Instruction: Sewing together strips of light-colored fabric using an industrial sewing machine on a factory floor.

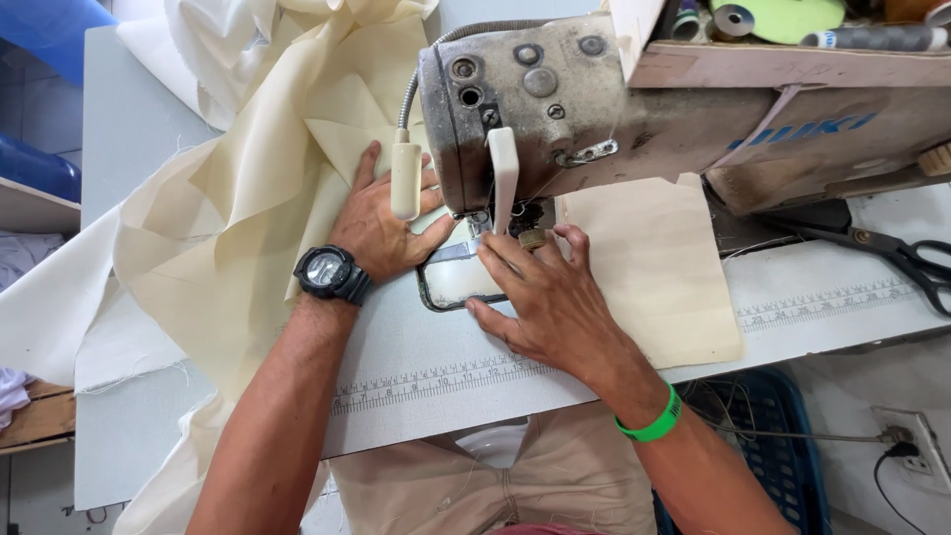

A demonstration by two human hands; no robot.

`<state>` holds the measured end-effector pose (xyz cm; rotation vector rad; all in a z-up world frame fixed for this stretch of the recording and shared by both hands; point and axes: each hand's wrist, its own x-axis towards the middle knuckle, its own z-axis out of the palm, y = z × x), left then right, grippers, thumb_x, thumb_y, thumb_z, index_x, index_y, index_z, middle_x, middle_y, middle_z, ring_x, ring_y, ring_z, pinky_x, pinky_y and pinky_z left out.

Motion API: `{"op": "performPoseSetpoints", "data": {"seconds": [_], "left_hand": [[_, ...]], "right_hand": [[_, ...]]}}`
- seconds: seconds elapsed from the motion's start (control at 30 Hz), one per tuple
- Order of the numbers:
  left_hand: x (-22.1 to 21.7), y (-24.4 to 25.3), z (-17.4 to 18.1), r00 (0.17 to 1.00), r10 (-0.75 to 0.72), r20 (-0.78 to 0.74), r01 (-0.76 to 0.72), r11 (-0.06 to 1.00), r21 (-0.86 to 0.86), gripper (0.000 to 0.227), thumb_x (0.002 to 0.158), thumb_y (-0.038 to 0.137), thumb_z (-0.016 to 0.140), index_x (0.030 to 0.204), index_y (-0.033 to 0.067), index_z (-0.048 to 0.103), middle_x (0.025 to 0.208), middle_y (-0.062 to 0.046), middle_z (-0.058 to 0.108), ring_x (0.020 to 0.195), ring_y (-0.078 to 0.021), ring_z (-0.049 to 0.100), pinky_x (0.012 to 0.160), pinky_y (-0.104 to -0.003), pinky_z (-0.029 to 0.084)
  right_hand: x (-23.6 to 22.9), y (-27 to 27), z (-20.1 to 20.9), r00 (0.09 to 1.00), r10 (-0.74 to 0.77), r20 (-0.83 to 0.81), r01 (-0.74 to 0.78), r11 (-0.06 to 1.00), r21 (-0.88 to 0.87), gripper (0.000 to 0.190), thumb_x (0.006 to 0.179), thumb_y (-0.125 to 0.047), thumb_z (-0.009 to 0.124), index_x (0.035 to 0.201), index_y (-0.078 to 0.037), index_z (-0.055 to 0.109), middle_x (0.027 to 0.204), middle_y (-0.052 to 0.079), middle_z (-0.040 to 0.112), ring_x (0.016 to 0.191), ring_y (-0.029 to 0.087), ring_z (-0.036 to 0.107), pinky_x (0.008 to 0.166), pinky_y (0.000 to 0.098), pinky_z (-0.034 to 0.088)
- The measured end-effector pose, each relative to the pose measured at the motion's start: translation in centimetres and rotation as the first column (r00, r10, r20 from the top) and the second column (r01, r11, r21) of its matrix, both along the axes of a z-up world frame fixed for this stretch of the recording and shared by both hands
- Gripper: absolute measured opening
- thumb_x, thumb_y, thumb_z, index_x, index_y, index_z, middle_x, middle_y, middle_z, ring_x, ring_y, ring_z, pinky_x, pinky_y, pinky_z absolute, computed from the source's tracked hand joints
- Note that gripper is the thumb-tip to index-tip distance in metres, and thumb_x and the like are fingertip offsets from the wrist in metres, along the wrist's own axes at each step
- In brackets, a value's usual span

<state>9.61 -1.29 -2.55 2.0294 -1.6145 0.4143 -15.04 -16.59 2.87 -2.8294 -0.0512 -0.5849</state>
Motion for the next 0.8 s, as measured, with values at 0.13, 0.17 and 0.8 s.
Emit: {"op": "performPoseSetpoints", "data": {"seconds": [0.13,0.17,0.8], "left_hand": [[0.1,-0.3,2.2,1.0,-0.02,-0.021,0.022,0.997,0.073,0.031,0.105,0.041,0.069,0.131,0.025,0.078,0.137,-0.006,0.077,0.139,-0.0334,0.067,0.129,-0.069,0.021],[-0.1,-0.3,2.9,0.999,-0.045,-0.029,0.049,0.989,0.137,0.035,0.107,0.038,0.063,0.135,0.0205,0.073,0.138,-0.01,0.074,0.14,-0.0393,0.064,0.126,-0.075,0.02],[0.9,-0.9,2.4,0.993,0.002,-0.118,0.026,0.972,0.233,0.042,0.108,0.044,0.054,0.123,0.0145,0.081,0.147,-0.019,0.072,0.155,-0.0383,0.05,0.13,-0.074,0.008]], "right_hand": [[-5.1,-2.0,4.8,0.997,-0.012,0.075,0.014,1.0,-0.026,0.056,0.099,-0.044,0.08,0.143,-0.011,0.069,0.147,0.012,0.069,0.128,0.034,0.065,0.116,0.0598,0.034],[-7.0,-3.0,6.3,0.995,-0.021,0.093,0.024,0.999,-0.035,0.058,0.1,-0.042,0.085,0.147,-0.013,0.065,0.156,0.011,0.066,0.141,0.028,0.064,0.121,0.0545,0.036],[-16.6,-19.4,-1.6,0.826,-0.537,0.172,0.563,0.789,-0.244,0.076,0.115,-0.046,0.079,0.162,0.011,0.062,0.165,0.033,0.061,0.138,0.062,0.061,0.093,0.075,0.044]]}}
